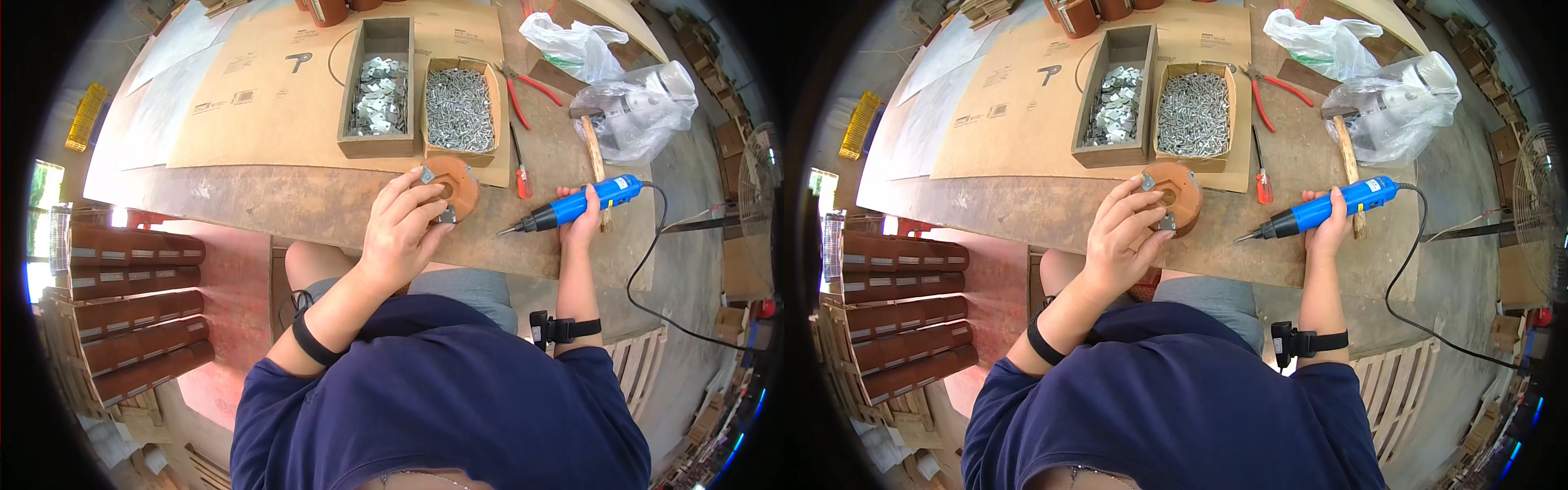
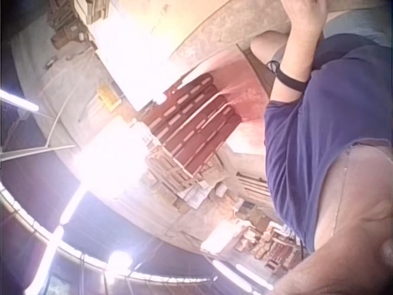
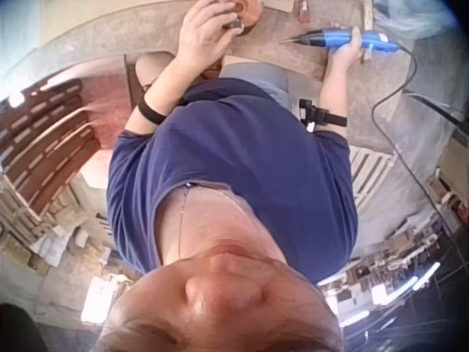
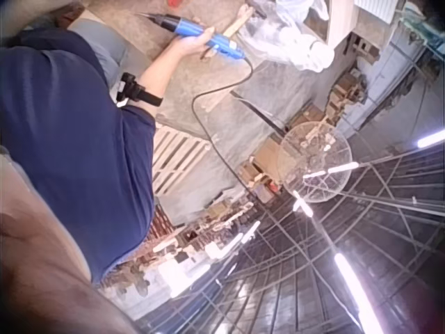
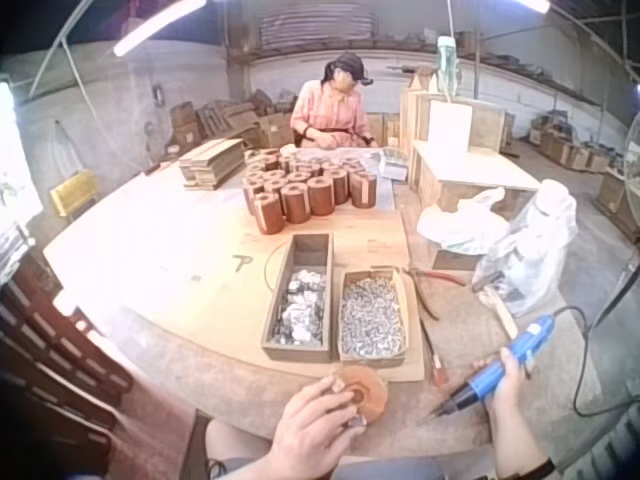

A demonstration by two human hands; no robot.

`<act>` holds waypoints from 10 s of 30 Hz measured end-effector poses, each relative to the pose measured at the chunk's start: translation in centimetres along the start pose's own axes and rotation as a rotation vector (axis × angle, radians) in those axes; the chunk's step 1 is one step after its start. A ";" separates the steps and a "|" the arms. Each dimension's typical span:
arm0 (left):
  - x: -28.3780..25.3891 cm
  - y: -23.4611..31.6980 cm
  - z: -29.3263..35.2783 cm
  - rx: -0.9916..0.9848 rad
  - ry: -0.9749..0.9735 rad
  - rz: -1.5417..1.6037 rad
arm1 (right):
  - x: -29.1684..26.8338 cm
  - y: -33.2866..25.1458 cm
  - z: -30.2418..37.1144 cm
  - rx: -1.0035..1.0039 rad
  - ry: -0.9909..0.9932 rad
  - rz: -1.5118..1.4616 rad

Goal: Assembling small wooden and metal components using a power screwdriver in a manufacturing setting.

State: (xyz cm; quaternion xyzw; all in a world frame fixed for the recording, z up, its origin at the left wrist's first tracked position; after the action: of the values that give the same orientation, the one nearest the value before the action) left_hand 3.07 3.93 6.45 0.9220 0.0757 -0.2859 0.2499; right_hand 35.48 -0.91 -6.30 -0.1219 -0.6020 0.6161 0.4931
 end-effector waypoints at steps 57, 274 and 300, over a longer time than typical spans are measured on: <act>-0.3 0.9 -2.9 -0.338 -0.217 1.236 | 13.3 -13.3 10.5 -0.195 -0.570 -0.349; 2.4 -16.9 -6.7 -0.416 -0.823 -0.641 | 0.5 1.0 0.7 0.138 -0.005 -0.179; 2.4 -16.9 -6.0 -0.459 -0.825 -0.456 | 0.6 0.9 0.9 0.138 0.010 -0.161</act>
State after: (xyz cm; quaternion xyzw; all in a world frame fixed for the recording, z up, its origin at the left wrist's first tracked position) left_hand 3.22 21.51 2.33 0.6142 0.2306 -0.6486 0.3860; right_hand 34.08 -0.85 -6.56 -0.0418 -0.5635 0.6140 0.5511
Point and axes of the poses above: each hand's wrist, its own z-axis away from the middle knuckle, its own x-axis out of the palm, y = z × x, the point moved 7 cm from there along -z, towards the middle knuckle, and after that the axes turned 8 degrees about x, right-handed, at the moved point
